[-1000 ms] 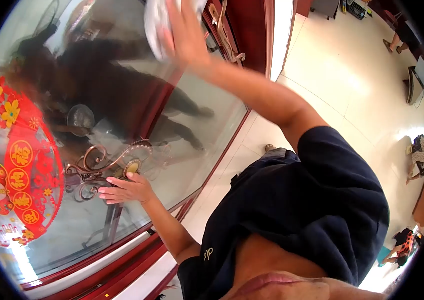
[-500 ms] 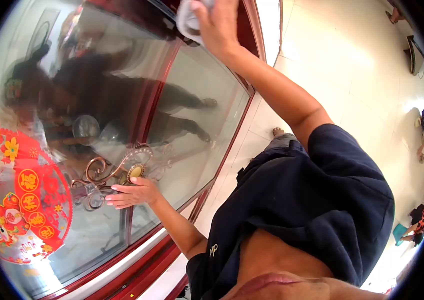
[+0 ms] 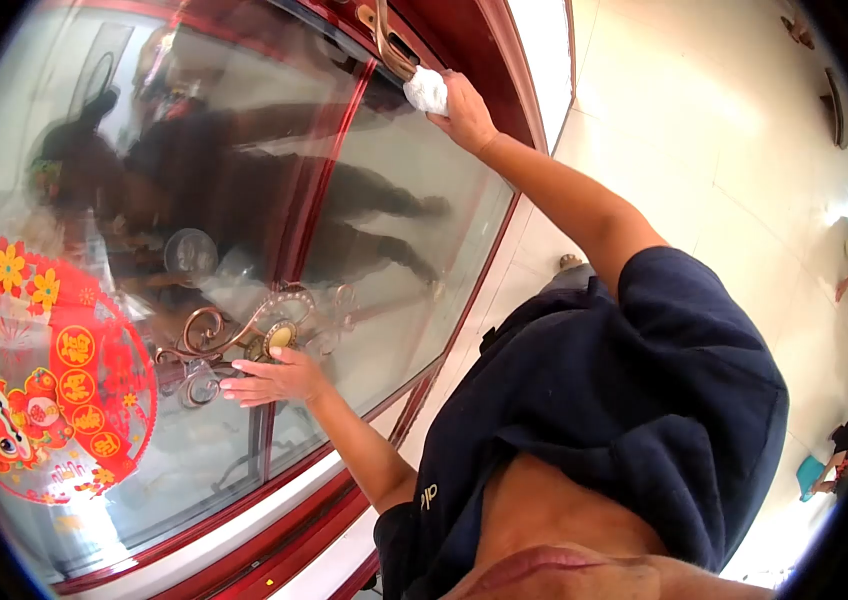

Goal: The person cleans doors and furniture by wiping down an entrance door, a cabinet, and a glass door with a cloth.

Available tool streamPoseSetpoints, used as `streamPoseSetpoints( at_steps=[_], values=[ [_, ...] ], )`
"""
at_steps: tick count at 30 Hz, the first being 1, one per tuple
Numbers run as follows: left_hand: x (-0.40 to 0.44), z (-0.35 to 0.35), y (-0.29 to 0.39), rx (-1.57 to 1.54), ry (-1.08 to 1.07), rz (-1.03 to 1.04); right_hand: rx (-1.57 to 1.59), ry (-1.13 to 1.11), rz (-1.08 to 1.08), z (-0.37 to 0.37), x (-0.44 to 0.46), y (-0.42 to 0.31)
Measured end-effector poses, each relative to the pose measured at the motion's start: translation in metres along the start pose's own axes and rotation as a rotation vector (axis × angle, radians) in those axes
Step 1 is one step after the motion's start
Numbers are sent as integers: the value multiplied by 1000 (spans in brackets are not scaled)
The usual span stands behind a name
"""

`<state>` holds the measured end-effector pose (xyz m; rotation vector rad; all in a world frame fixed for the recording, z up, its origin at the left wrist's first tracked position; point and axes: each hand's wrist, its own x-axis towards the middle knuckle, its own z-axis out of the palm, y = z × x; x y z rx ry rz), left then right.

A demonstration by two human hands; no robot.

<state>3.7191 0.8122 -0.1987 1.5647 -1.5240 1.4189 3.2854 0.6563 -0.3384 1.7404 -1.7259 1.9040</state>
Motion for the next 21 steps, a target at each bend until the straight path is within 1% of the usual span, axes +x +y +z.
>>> streamPoseSetpoints(
  at_steps=[2,5,6,7,8,10,12,13,14,15,16,17,18,20,21],
  values=[
    [2,4,0,2,16,7,4,-88,125,-13,14,-18],
    [0,4,2,25,18,-1,280,-134,304,-30,41,-49],
    [2,7,4,35,35,-4,299,-47,277,-35,56,-67],
    [2,7,5,46,46,-4,323,11,166,-33,71,-74],
    [2,7,4,58,55,-1,360,48,183,-38,90,-92],
    [3,4,4,58,54,5,468,111,438,-52,124,-121],
    [3,4,8,60,58,-1,288,312,163,-31,122,-100],
    [4,4,9,65,56,-4,294,261,134,-25,108,-89],
    [5,5,7,65,65,-1,220,163,63,-16,90,-72],
    [5,7,7,66,73,-1,205,105,-106,-19,67,-56],
    [3,6,7,68,74,3,206,-153,116,-26,50,-42],
    [4,6,9,69,82,1,373,-212,263,-23,31,-20],
    [4,6,8,71,80,5,198,-265,-34,-21,20,15],
    [2,9,7,72,89,6,-5,-267,-203,-25,18,23],
    [1,7,5,78,76,11,-38,-235,-238,-26,12,27]
  ],
)
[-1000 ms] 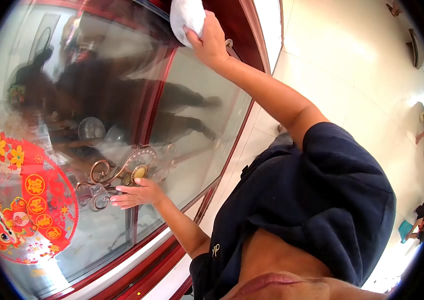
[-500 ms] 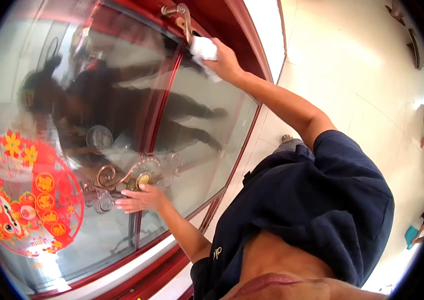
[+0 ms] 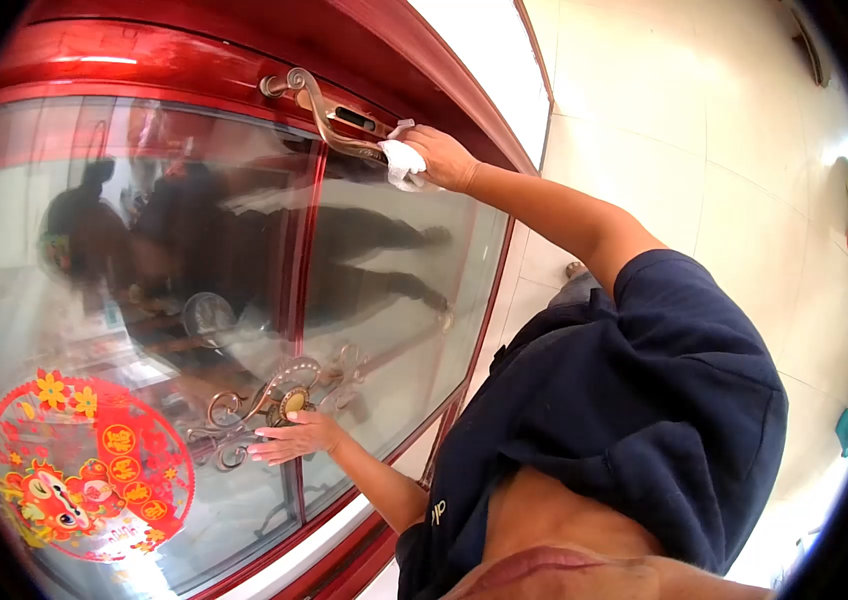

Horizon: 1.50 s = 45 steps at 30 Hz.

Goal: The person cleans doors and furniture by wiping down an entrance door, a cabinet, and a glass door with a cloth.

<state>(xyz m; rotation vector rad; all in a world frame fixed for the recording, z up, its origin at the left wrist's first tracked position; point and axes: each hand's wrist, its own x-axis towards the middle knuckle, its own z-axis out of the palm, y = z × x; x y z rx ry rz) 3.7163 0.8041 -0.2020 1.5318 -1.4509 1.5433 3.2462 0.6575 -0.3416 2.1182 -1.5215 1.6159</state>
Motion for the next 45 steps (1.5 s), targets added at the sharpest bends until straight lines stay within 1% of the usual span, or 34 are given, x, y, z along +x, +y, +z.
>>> streamPoseSetpoints(
  at_steps=[2,5,6,9,11,13,14,15,17,19,20,21,23,24,25,26,27,28,29,31,33,34,35,37,38,39,40,41,44,45],
  values=[
    [3,0,-1,13,-4,5,-85,73,-71,1,-5,7],
    [3,-6,-1,-5,-65,-3,-113,29,-33,-15,-10,10],
    [5,-7,1,-7,-50,6,-37,-5,1,-19,-11,10],
    [6,-13,5,-13,-83,-20,406,-15,424,-64,1,-14],
    [14,-25,16,-55,-104,-52,425,343,235,-106,25,-28],
    [17,-35,25,-77,-141,-102,457,596,286,-134,48,-30],
    [17,-37,32,-119,-93,-61,446,560,328,-133,56,-22],
    [19,-43,43,-165,-148,-9,434,524,369,-129,64,-9],
    [22,-51,72,-254,-251,92,280,406,345,-112,77,3],
    [22,-52,94,-351,-364,199,-62,366,221,-105,106,-6],
    [27,-55,108,-393,-422,263,-25,450,183,-106,129,-10],
    [30,-57,119,-437,-492,328,-79,467,65,-124,158,-18],
    [31,-56,138,-538,-518,308,-137,524,-68,-166,223,-48],
    [31,-56,146,-589,-542,304,-108,508,-106,-181,258,-58],
    [30,-54,155,-599,-549,293,32,540,-168,-197,290,-74],
    [28,-51,162,-608,-559,285,-111,742,-356,-202,319,-75],
    [26,-50,168,-619,-566,277,-79,834,-416,-203,342,-81],
    [27,-51,175,-632,-580,283,8,785,-424,-210,350,-88],
    [27,-51,184,-648,-586,283,-20,850,-461,-202,352,-82],
    [23,-52,189,-675,-615,305,-4,712,-408,-198,310,-70],
    [14,-47,193,-699,-655,348,34,678,-331,-173,254,-42],
    [14,-46,193,-710,-664,362,-26,509,-74,-146,209,-27],
    [13,-47,196,-723,-672,371,-40,514,36,-123,163,-7],
    [11,-51,202,-756,-691,382,-37,445,275,-50,54,44],
    [14,-52,205,-776,-701,391,-153,279,449,-14,-3,70],
    [17,-54,207,-795,-713,405,29,364,591,-11,-38,63],
    [23,-56,213,-790,-716,434,137,288,791,14,-84,74],
    [29,-57,220,-787,-716,461,156,196,885,20,-109,75],
    [39,-57,244,-804,-711,515,332,340,1017,23,-102,62],
    [41,-56,249,-814,-713,533,403,376,1064,14,-78,53]
  ],
)
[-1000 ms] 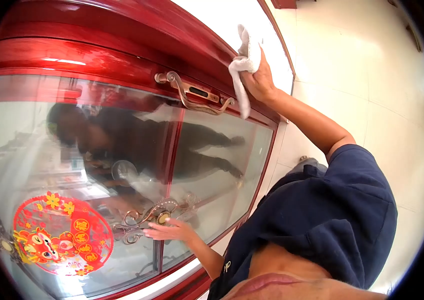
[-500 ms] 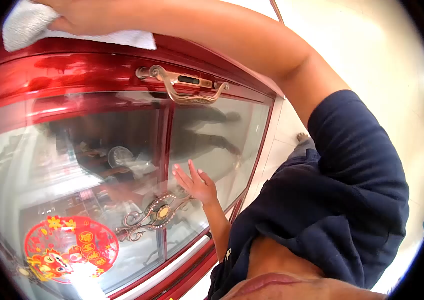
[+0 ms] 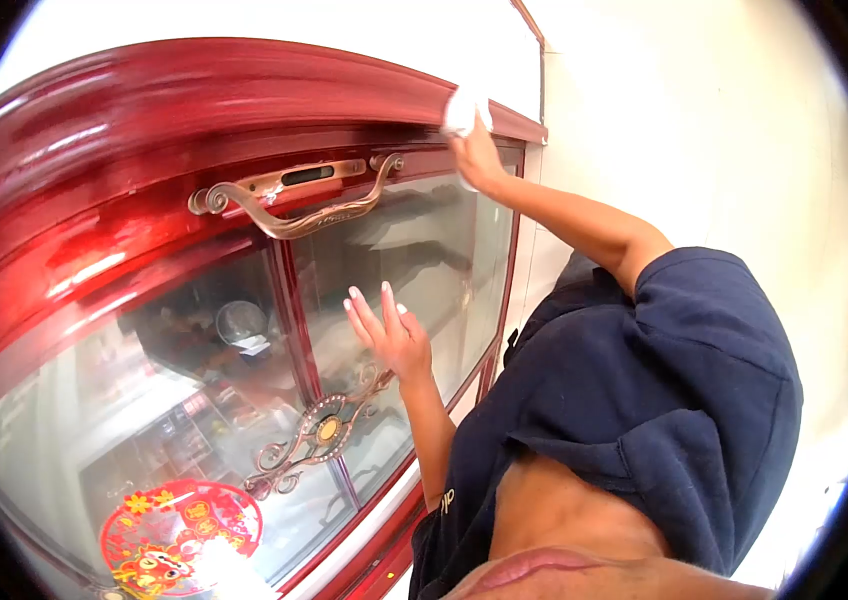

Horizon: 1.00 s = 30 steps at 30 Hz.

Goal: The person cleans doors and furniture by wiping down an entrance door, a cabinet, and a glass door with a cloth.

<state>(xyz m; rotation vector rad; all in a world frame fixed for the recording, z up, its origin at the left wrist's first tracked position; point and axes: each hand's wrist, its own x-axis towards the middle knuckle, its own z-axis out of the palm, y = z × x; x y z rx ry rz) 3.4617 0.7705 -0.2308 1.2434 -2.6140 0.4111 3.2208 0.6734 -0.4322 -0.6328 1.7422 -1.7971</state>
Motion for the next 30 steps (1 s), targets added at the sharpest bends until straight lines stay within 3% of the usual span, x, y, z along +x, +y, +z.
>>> streamPoseSetpoints(
  at_steps=[2,6,8,10,12,14,17,20,22,24,25,26,27,28,29,30],
  values=[
    [5,9,1,-41,28,40,126,55,-112,11,-2,-71],
    [8,18,10,-91,-16,69,71,-33,-687,8,11,-197],
    [10,18,11,-92,-29,74,46,38,-852,9,18,-217],
    [9,18,9,-79,-39,74,-131,47,-881,17,29,-178],
    [5,20,6,-61,-41,68,34,135,-708,26,31,-105],
    [-4,19,6,-59,-70,47,-7,78,-384,7,20,-47],
    [-14,18,9,-91,-110,36,-111,56,-102,0,6,40],
    [-18,18,9,-174,-141,26,-164,107,-104,10,14,105],
    [-20,15,10,-199,-140,-9,-356,5,-287,9,21,139],
    [-16,11,8,-191,-136,-40,-553,-196,130,7,47,223],
    [-17,13,6,-197,-127,-63,-645,-260,-70,-7,37,180],
    [-15,18,6,-205,-117,-80,-447,-238,61,-8,52,220],
    [-15,19,7,-214,-107,-87,-775,-381,-99,-20,83,289],
    [-17,16,11,-208,-103,-124,-438,-343,110,-33,85,263],
    [-12,12,13,-206,-108,-149,-469,-542,224,-56,103,236],
    [-9,10,17,-206,-111,-170,-57,-460,405,-67,89,175]
  ],
)
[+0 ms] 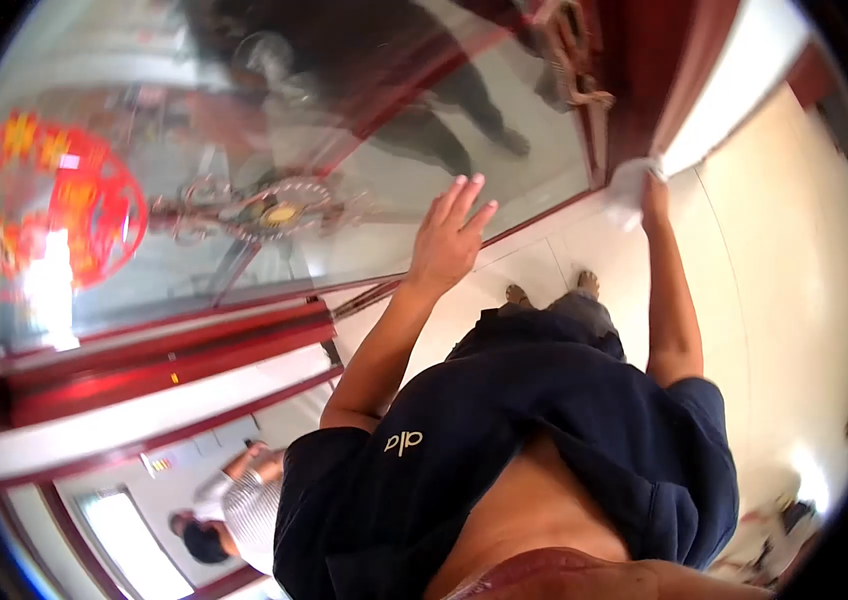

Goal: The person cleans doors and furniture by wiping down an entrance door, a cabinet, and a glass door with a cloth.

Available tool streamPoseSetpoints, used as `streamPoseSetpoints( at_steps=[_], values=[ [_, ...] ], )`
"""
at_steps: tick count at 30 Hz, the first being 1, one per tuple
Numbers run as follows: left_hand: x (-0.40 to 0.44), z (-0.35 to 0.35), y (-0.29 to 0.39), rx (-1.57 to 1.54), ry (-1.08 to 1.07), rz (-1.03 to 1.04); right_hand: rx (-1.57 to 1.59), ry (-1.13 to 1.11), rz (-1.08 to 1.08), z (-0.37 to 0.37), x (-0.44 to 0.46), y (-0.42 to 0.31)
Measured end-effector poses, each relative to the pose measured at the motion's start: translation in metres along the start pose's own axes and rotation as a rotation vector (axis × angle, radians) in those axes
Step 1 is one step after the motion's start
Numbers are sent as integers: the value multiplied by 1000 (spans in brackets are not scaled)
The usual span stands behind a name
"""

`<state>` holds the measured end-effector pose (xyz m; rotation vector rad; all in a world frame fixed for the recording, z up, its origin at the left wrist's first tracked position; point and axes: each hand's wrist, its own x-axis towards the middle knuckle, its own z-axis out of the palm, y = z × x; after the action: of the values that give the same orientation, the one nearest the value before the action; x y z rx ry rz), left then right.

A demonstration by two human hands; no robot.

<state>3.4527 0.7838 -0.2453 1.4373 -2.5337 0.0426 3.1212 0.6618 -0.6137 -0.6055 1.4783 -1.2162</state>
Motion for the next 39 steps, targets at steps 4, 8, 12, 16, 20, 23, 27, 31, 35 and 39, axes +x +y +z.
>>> streamPoseSetpoints(
  at_steps=[4,8,12,16,20,23,27,31,35,39],
  values=[
    [-4,17,17,-45,-29,-176,156,-300,191,-29,-21,-51],
    [-8,26,31,-197,-47,-375,127,-591,201,4,-45,-88],
    [-38,49,48,-492,-8,-588,-119,-823,68,55,-85,-72],
    [-94,52,40,-848,12,-799,-127,-948,332,136,-209,-143],
    [-144,70,33,-1174,218,-792,-203,-1053,231,179,-279,-143],
    [-192,73,21,-1216,258,-875,-375,-1196,241,212,-328,-143],
    [-260,80,9,-1280,272,-1059,-668,-1258,90,249,-386,-102],
    [-317,86,0,-1466,367,-1011,-981,-1378,-41,281,-442,-97],
    [-340,117,3,-1621,573,-792,-1176,-1399,-395,280,-444,-57],
    [-349,120,8,-1846,532,-790,-1452,-1356,-542,299,-478,-83]
  ],
)
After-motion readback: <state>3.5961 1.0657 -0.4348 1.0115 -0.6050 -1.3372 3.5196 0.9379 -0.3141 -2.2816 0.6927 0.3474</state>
